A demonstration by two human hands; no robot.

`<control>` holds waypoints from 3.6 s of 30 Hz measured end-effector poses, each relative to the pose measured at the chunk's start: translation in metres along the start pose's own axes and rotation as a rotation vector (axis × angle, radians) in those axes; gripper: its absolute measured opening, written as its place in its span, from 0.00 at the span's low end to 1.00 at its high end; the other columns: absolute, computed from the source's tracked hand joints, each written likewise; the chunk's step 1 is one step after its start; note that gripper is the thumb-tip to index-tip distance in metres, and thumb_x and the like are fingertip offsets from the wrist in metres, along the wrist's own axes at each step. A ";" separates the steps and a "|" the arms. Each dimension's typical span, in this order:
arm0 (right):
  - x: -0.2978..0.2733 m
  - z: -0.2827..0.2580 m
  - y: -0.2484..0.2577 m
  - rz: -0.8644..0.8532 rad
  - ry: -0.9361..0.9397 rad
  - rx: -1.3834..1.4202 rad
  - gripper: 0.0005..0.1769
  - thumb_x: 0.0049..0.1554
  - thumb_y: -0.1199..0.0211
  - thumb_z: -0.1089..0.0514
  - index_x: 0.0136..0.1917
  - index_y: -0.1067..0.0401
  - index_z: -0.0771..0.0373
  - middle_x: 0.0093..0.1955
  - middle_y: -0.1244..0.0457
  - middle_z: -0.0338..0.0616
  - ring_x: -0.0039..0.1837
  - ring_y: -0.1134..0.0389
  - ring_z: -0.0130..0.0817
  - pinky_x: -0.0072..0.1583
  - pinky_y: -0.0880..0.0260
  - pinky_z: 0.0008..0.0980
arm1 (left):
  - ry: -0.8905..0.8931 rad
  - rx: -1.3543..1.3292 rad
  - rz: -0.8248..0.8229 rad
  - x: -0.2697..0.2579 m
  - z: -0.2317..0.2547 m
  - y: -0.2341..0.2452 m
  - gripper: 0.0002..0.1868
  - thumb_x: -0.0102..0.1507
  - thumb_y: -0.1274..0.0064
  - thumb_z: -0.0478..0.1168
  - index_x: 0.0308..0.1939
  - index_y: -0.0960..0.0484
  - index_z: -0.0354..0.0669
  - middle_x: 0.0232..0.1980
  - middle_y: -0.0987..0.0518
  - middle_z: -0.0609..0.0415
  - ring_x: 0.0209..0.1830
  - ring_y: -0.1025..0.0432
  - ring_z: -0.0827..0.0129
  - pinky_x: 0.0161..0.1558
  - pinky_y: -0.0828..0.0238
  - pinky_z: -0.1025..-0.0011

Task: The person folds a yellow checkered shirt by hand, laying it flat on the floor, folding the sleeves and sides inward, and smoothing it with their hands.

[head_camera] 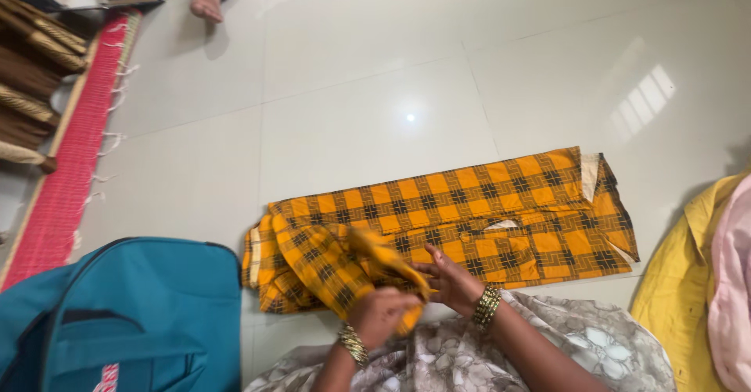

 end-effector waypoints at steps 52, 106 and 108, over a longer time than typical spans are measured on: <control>-0.165 -0.195 0.090 0.063 0.965 -0.095 0.09 0.62 0.36 0.61 0.55 0.25 0.64 0.50 0.30 0.52 0.54 0.29 0.41 0.54 0.26 0.40 | 0.424 0.277 0.237 0.032 -0.103 0.097 0.32 0.58 0.39 0.41 0.66 0.29 0.57 0.71 0.31 0.55 0.73 0.39 0.58 0.68 0.39 0.53; -0.250 -0.008 -0.118 -0.014 0.296 -1.064 0.31 0.51 0.24 0.61 0.66 0.27 0.67 0.54 0.31 0.53 0.55 0.29 0.43 0.57 0.23 0.38 | 0.436 0.159 0.249 -0.131 -0.058 0.113 0.18 0.56 0.37 0.45 0.50 0.16 0.60 0.69 0.29 0.55 0.66 0.37 0.56 0.61 0.37 0.54; -0.243 0.015 -0.103 0.047 0.171 -0.855 0.30 0.51 0.25 0.63 0.66 0.27 0.68 0.55 0.31 0.55 0.56 0.28 0.44 0.58 0.24 0.38 | 0.053 -0.080 0.511 -0.168 -0.024 0.111 0.18 0.55 0.37 0.42 0.49 0.18 0.50 0.62 0.25 0.47 0.62 0.33 0.50 0.60 0.35 0.53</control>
Point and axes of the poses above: each hand's wrist, its own x-axis towards the middle knuckle, its own y-axis out of the back of the hand, z = x × y, the point moved 8 cm from there along x, towards the middle knuckle
